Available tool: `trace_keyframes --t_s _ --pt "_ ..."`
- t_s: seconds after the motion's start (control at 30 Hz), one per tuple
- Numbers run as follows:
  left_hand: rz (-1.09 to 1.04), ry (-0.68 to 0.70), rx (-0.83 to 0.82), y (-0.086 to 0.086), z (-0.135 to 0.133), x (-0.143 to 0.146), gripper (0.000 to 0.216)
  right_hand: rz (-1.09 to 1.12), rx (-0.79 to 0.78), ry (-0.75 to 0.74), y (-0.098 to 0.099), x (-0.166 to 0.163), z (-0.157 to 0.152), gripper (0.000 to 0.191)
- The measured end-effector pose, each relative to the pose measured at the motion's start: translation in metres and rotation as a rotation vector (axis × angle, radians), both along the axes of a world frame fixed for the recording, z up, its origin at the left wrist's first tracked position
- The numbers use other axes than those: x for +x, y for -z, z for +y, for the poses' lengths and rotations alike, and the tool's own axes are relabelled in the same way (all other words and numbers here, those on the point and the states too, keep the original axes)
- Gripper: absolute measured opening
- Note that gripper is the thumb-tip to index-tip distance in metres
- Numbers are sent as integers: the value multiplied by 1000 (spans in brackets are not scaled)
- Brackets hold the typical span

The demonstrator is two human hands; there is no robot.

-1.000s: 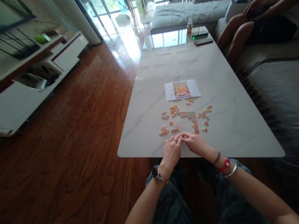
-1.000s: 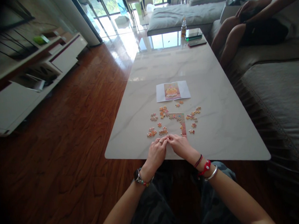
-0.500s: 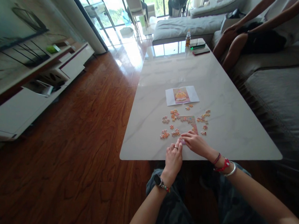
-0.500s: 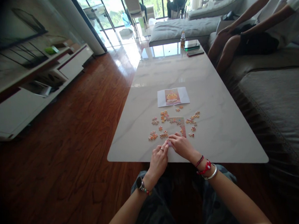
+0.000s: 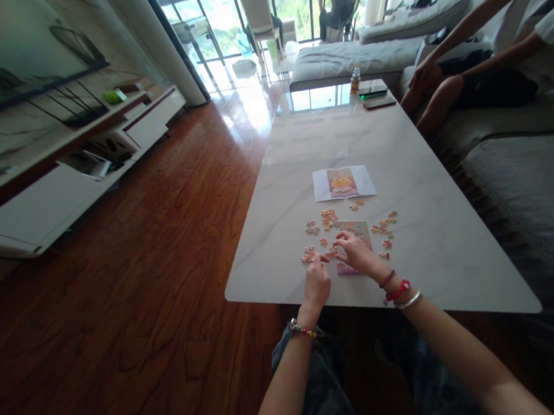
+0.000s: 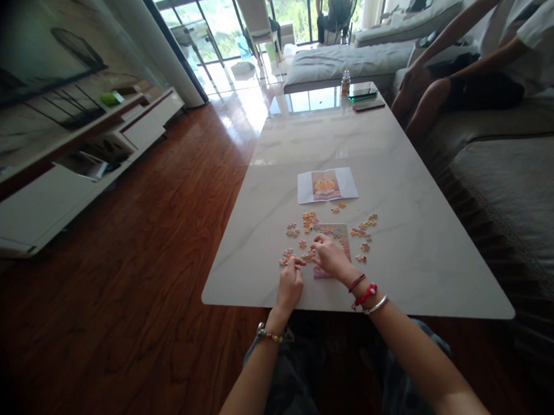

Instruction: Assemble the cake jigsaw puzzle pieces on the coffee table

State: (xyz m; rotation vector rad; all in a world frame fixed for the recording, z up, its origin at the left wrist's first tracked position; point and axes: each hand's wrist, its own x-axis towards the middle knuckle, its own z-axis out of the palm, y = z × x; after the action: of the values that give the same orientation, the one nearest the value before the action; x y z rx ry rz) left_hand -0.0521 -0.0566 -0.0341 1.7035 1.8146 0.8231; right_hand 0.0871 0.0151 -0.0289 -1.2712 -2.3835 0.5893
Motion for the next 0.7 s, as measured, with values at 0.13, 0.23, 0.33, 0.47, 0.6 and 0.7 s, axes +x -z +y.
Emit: trace_keyframes --t_s 0.13,0.23,0.33,0.47,0.6,0.7 --pt "12 -126 38 0 16 -5 19 -39 -85 -42 5 -10 8 10" --pt "149 -70 0 0 21 -2 19 -3 -93 -84 6 -13 14 17" --pt "261 -59 -6 2 21 4 15 27 -136 -79 3 -15 20 19" --pt "177 -68 60 5 20 3 7 160 -332 -68 1 -12 24 8" --pt "-124 -57 22 6 18 -7 6 361 -537 -79 -1 -7 20 19" --pt "-355 -67 -14 6 18 -13 15 407 -582 -95 -5 -6 17 24"
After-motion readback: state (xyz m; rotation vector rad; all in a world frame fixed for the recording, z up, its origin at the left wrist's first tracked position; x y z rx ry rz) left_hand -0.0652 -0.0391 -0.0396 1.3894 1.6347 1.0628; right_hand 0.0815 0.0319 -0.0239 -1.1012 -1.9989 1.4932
